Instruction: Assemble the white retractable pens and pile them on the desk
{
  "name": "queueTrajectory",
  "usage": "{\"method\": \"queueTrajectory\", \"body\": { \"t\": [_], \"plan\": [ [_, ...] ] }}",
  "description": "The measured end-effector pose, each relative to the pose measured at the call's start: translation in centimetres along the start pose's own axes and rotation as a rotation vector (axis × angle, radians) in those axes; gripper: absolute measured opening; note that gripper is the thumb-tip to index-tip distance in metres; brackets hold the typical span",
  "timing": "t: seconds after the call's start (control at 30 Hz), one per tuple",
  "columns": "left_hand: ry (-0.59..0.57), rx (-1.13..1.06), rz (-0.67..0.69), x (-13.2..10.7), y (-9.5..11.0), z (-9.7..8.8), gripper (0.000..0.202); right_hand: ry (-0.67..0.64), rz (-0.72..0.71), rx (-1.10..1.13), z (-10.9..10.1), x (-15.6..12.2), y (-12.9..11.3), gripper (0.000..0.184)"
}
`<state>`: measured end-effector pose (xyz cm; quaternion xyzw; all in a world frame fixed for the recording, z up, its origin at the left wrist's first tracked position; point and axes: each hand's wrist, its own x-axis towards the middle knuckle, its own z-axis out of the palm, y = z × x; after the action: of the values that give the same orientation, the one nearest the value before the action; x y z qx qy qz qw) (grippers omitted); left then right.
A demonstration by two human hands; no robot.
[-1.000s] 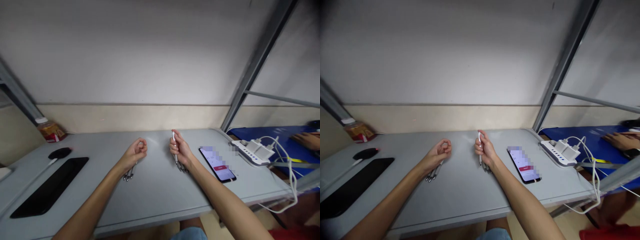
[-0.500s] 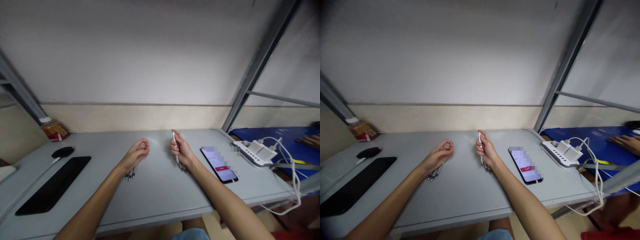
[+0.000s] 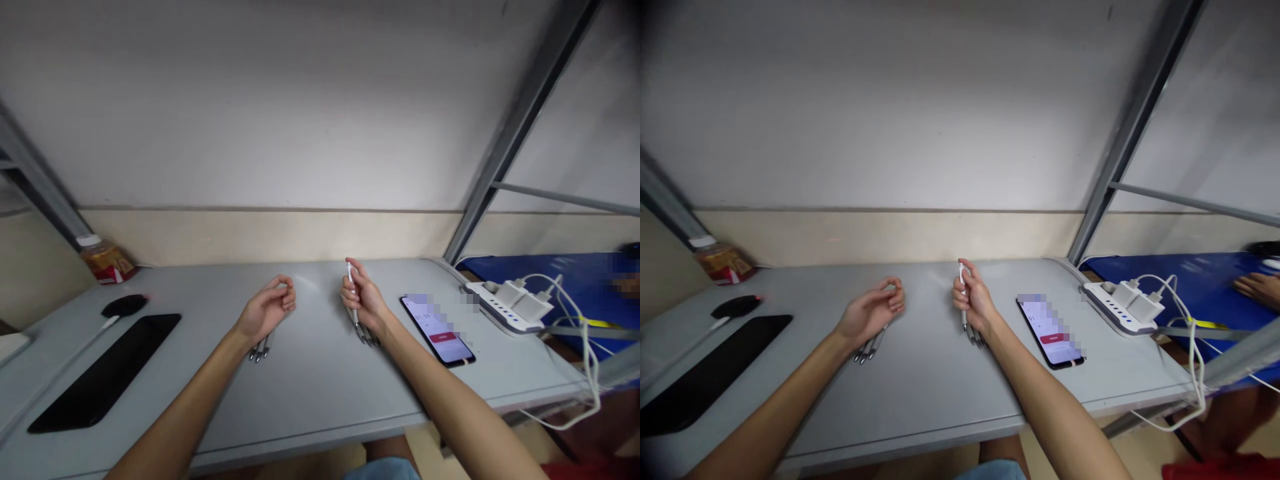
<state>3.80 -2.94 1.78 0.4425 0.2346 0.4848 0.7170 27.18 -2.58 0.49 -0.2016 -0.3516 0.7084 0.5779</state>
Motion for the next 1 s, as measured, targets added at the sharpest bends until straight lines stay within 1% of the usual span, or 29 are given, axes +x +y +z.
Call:
{"method": "queueTrajectory", "body": {
  "t": [0.1,0.2,0.3,0.37,0.43,0.57,0.63,0.77,0.87,0.93,0.97,1.0],
  "plan": [
    [0.007,-0.144,-0.008,-0.2,0.7,0.2,0.013,0.014,-0.002,-0.01,0.0,-0.1,0.0,0.032],
    [0.019,-0.234,-0.004,-0.5,1.2,0.3,0.015,0.021,0.004,-0.016,0.1,-0.1,0.0,0.04],
    [0.049,-0.279,-0.007,-0.7,1.6,0.5,0.025,0.019,0.018,-0.019,0.2,-0.1,0.1,0.038],
    [0.073,-0.285,-0.004,-0.8,1.8,0.7,0.035,0.016,0.019,-0.014,0.2,0.0,0.2,0.032],
    [0.098,-0.256,0.01,-0.9,1.9,0.9,0.044,0.024,0.012,-0.008,0.1,0.1,0.2,0.03],
    [0.12,-0.168,0.033,-1.1,1.9,1.4,0.054,0.038,-0.005,-0.015,0.1,0.0,0.0,0.041],
    [0.111,-0.155,0.038,-1.2,2.0,1.5,0.056,0.032,-0.006,-0.02,0.2,-0.1,0.0,0.04],
    [0.065,-0.201,0.023,-1.5,2.2,1.6,0.055,0.036,-0.004,-0.028,0.3,-0.1,0.1,0.036],
    [0.038,-0.195,0.02,-1.4,2.2,1.4,0.05,0.037,0.007,-0.008,0.4,-0.1,0.1,0.031],
    [0.031,-0.108,0.038,-1.1,2.0,1.0,0.041,0.053,0.017,0.012,0.4,0.0,0.1,0.027],
    [0.035,-0.029,0.057,-0.9,1.7,0.7,0.036,0.067,0.017,0.02,0.4,0.0,0.1,0.027],
    [0.052,0.094,0.075,-0.6,1.4,0.4,0.031,0.082,0.013,0.024,0.3,0.0,0.1,0.028]
  ]
}}
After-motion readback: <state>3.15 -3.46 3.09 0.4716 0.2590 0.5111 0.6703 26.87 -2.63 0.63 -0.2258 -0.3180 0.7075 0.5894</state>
